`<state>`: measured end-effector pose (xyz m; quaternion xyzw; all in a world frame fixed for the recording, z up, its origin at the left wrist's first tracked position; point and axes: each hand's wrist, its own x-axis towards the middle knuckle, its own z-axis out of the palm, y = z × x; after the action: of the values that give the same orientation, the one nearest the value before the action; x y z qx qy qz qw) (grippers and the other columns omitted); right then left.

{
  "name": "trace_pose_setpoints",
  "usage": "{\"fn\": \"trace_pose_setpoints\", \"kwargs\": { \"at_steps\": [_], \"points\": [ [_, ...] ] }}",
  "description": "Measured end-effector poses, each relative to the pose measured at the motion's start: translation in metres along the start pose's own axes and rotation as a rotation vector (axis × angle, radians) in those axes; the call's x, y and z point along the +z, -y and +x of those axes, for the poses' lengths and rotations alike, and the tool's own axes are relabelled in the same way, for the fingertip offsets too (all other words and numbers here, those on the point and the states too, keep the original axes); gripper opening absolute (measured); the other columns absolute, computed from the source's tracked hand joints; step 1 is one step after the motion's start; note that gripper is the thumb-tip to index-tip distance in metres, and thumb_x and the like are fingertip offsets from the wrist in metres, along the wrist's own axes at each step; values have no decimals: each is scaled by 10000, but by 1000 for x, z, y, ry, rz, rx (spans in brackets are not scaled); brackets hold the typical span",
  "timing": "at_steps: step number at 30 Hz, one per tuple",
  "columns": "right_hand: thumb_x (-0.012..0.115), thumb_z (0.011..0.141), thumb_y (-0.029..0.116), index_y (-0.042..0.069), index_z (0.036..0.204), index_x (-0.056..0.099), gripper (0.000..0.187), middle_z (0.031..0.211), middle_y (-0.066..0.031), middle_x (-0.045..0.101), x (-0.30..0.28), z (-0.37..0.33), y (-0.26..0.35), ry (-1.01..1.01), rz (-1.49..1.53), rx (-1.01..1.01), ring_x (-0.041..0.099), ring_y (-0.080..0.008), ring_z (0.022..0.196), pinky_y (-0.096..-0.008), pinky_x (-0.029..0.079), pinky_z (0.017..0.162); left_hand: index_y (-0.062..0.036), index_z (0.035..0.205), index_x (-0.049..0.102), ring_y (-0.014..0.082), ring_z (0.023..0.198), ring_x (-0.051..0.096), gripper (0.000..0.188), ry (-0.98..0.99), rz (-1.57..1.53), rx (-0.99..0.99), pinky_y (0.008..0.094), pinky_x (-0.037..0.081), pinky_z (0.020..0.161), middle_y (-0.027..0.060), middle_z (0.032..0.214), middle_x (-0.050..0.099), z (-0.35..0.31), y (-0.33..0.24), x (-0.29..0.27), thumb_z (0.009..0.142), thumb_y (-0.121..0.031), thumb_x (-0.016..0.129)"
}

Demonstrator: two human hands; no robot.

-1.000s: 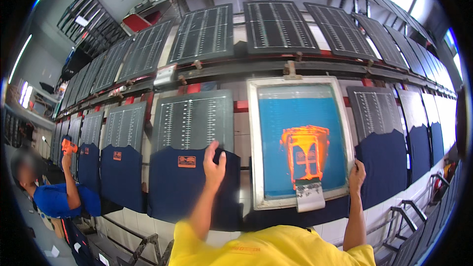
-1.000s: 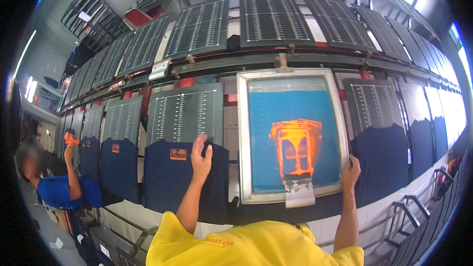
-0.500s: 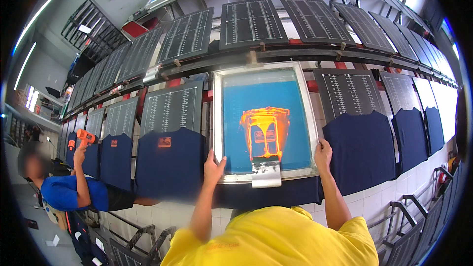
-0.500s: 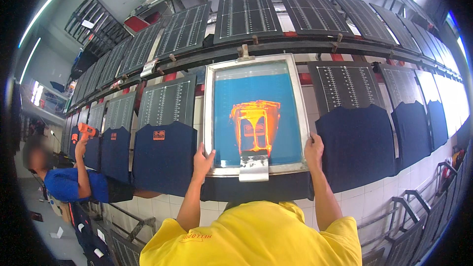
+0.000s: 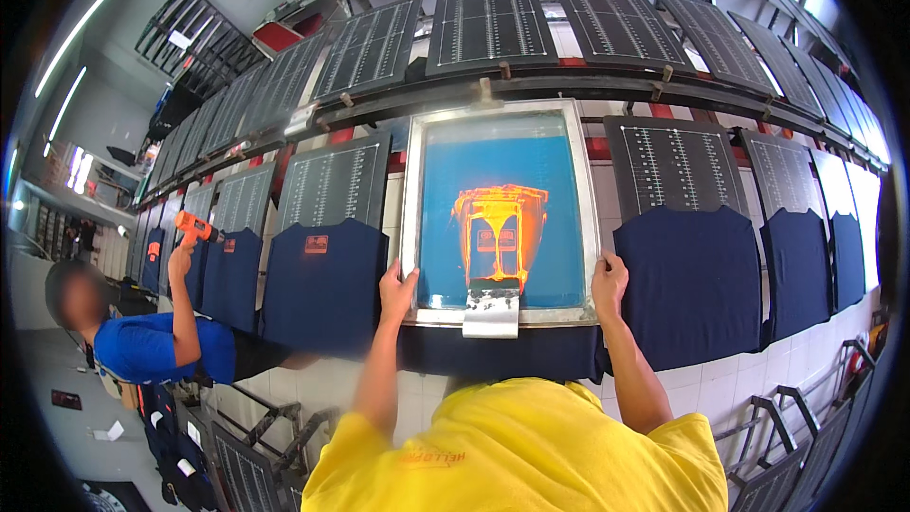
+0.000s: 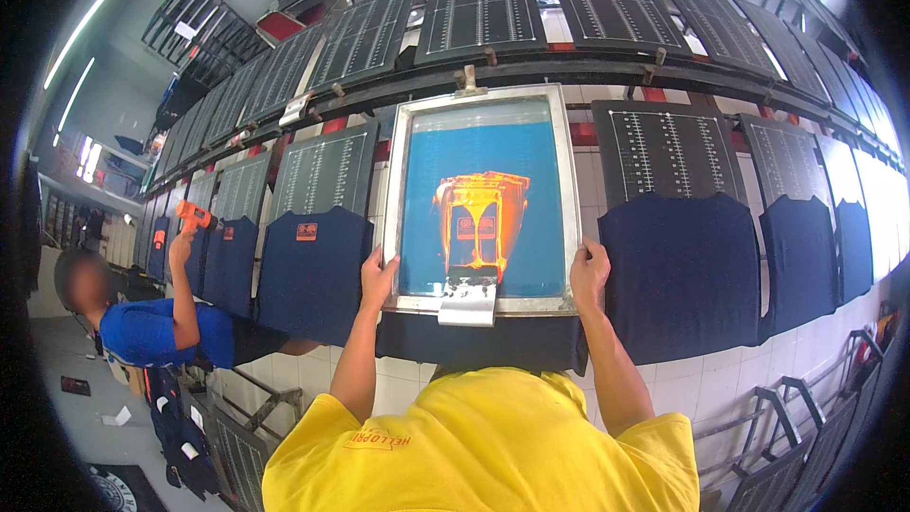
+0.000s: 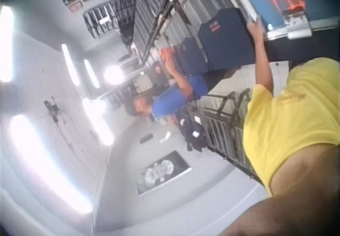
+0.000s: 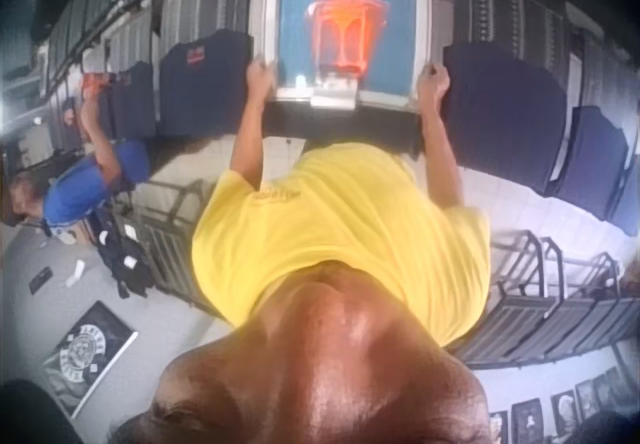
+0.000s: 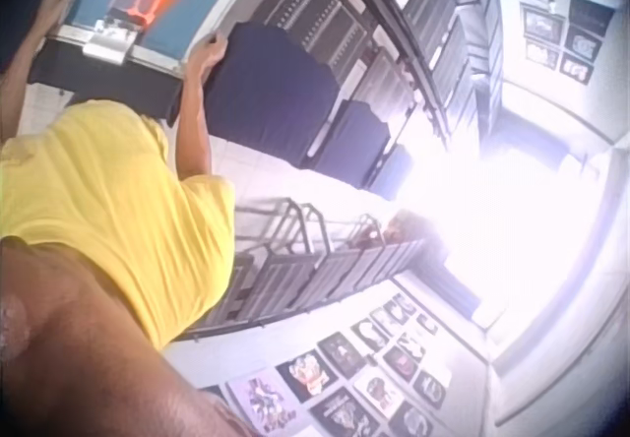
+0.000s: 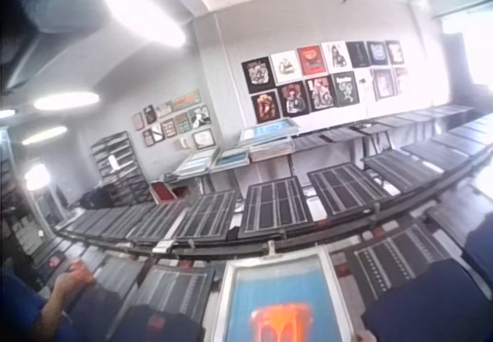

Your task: The person performs screen printing by spreading orange ink across a screen frame with a squeegee over blue shirts and then lifting the frame.

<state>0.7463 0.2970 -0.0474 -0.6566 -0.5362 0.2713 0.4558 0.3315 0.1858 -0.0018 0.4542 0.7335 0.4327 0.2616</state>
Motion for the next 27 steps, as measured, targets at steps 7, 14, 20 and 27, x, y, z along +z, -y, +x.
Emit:
{"fn": "trace_pose_setpoints", "kwargs": {
  "at_steps": [7,14,20,27],
  "points": [
    [578,908,61,-54,1041,695,211,958,-241,689,4,5,-6,24,-25,-67,665,-390,873,-422,509,791,132,1301,532,295,1079,665,557,18,121,-35,358,487,938,255,1166,675,1,0,-9,892,-210,694],
    [648,861,113,11,1127,670,287,1101,-200,659,-25,-5,30,98,-313,-467,597,-381,1009,-469,468,885,96,1307,540,294,1116,652,465,-261,171,181,349,484,960,229,1195,666,-29,7,-13,964,-207,620],
    [762,784,187,69,1247,598,506,1317,-105,577,-27,-94,126,648,-300,-828,519,-313,1224,-458,443,981,40,997,620,191,664,676,314,-96,-437,-93,295,532,678,95,724,655,-139,-34,1,1050,-229,466],
    [766,704,160,101,1180,597,508,1211,-60,617,-8,-88,153,813,-524,-996,558,-261,1131,-411,455,896,17,1275,532,247,784,724,427,635,-889,-659,272,558,586,120,1000,673,-146,-46,41,1068,-333,403]
  ]
}}
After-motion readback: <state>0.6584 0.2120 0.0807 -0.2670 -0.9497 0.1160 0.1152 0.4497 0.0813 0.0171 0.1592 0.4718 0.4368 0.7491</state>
